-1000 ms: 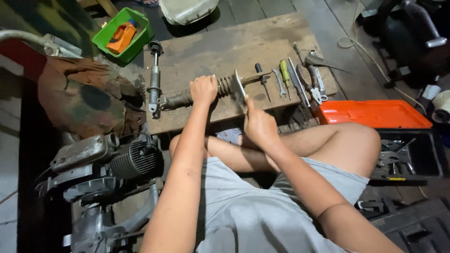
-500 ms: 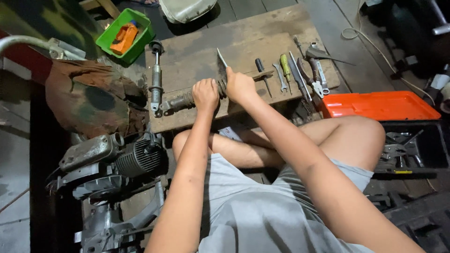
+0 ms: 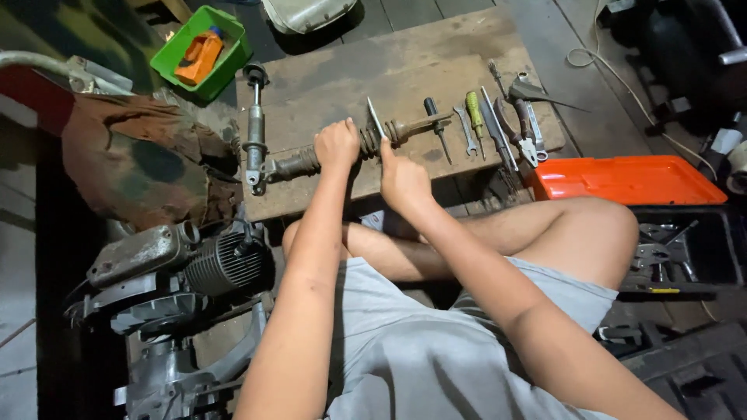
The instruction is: A person is filing the exterior of a motorcycle shock absorber and then using a small tool to work on the internal components.
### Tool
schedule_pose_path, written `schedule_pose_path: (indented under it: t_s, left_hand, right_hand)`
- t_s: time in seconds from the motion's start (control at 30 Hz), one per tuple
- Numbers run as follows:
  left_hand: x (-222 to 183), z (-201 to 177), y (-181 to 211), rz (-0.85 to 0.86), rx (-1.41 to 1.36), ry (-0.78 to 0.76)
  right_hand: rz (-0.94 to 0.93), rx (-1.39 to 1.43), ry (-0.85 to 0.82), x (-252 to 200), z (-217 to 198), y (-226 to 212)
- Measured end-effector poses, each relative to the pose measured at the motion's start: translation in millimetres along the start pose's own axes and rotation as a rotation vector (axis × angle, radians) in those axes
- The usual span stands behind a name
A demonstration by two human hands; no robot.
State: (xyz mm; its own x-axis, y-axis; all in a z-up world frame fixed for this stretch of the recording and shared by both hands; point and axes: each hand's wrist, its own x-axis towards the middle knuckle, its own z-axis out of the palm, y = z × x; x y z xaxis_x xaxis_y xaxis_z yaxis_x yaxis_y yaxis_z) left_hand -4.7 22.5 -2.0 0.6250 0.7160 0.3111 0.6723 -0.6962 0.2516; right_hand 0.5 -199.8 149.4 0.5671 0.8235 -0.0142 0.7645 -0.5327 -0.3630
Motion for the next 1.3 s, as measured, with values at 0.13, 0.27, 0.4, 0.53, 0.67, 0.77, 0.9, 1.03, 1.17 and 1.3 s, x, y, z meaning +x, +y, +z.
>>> schedule_pose_path:
  t_s: [0.13,0.27,0.4,0.53,0.67,0.77,0.9,1.03,1.17,1.3]
  left_hand:
    - [11.4,-28.6,5.4,-0.070,-0.096,-0.204]
    - [25.7,-32.7,3.6,-0.194,-0.172,-0.319]
    - [30.2,-41.7,7.1,-0.213,-0.143,-0.345]
    - [12.6,-46.0,15.2,-0.117,-0.053,-0.198]
    - [1.5,-38.4,13.1,-0.069,-0.013,-0.117]
    - [-11.5,-42.8,16.8,0.006,-0.033,0.048]
    - [-29.5,-47.9,18.4,0.113,-0.041,0.292]
    - [-38.3,-56.4,22.2,0.164,-0.049,0.315]
    - [-50.9,-70.5,28.2,0.197,-0.041,0.343]
    - [-61.1,-55.7,24.5,0.193,-0.070,0.326]
  right_hand:
    - [0.009,-0.006,-0.039,-14.9,10.9,10.7]
    - [0.044,-0.020,-0.074,-18.0,11.2,12.6]
    - [0.066,-0.053,-0.122,-16.8,6.7,8.1]
    - [0.012,-0.001,-0.029,-1.6,12.1,13.5]
    - [-0.037,-0.040,0.061,24.0,19.3,16.8]
    - [-0.047,-0.061,0.103,55.8,39.4,29.6]
    - [0.001,-0.063,-0.044,85.5,33.0,28.3]
    - [0.023,-0.155,-0.062,119.6,44.5,35.1]
    - [0.025,-0.226,-0.129,139.5,41.7,25.7]
    - [0.019,-0.252,-0.245,128.9,11.9,0.9]
